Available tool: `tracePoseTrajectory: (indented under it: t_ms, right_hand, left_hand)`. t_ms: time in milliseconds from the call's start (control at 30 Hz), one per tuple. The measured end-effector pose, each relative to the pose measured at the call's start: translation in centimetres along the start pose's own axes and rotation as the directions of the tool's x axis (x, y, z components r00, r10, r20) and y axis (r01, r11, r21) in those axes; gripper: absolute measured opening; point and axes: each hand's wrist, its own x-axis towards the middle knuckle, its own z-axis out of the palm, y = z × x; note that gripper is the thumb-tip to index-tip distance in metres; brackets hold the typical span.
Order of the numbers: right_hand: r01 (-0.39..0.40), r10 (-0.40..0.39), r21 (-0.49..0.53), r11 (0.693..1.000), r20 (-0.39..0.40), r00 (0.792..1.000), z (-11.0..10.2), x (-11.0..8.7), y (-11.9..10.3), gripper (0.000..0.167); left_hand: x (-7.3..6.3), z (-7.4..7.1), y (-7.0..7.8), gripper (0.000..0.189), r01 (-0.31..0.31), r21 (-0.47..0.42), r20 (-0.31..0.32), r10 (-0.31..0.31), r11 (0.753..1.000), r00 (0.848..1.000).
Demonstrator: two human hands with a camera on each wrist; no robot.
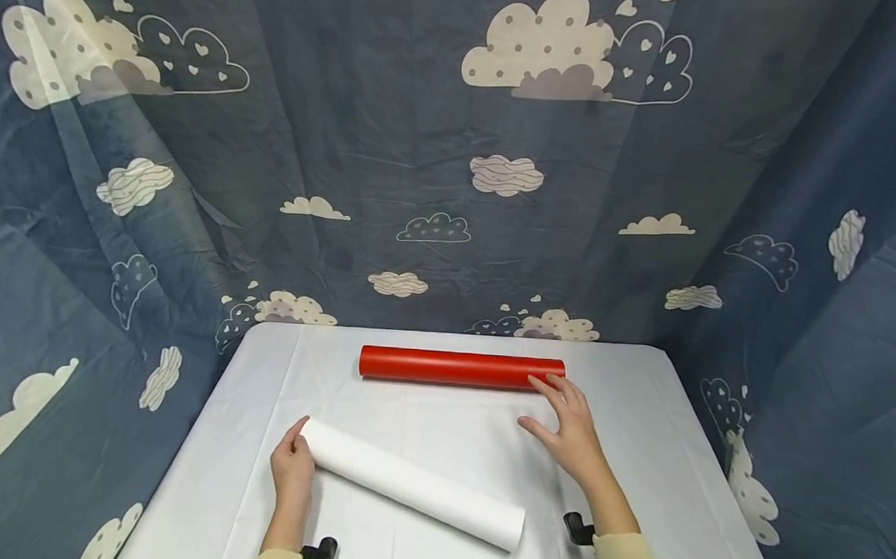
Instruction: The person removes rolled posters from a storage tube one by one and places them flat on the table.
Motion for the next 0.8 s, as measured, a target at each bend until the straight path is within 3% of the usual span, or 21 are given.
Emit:
tracePoseTrajectory:
  t_ms: [167, 267, 467, 633, 733, 800]
  right_hand:
    - [0.044, -0.043, -0.023, 0.999, 0.032, 0.999, 0.6, -2.5, -1.6, 0.064]
    - [0.053, -0.049, -0.059, 0.997, 0.060, 0.997, 1.3, -4.2, -2.3, 0.061]
    - [0.065, -0.051, -0.118, 0.991, 0.112, 0.992, 2.7, -6.6, -2.0, 0.065]
    - [0.064, -0.044, -0.162, 0.985, 0.124, 0.991, 3.5, -7.7, -0.9, 0.058]
    - [0.058, -0.034, -0.172, 0.983, 0.140, 0.990, 3.8, -8.0, -0.3, 0.051]
    - [0.056, -0.031, -0.171, 0.984, 0.146, 0.989, 3.9, -8.0, -0.1, 0.047]
  left_hand:
    - [-1.7, 1.6, -0.1, 0.044, -0.032, 0.007, -0.097, 0.033, 0.999, 0.995]
    - [-2.7, 2.4, -0.2, 0.043, -0.052, 0.023, -0.119, 0.054, 0.998, 0.991]
    - [-4.8, 3.6, -0.1, 0.043, -0.073, 0.075, -0.077, 0.078, 0.995, 0.994]
    - [-6.1, 4.0, -0.3, 0.041, -0.103, 0.176, -0.040, 0.112, 0.979, 0.993]
    - [-6.4, 3.8, -0.4, 0.037, -0.198, 0.257, -0.044, 0.217, 0.946, 0.975]
    - [-6.4, 3.7, -0.2, 0.035, -0.316, 0.321, -0.031, 0.343, 0.893, 0.939]
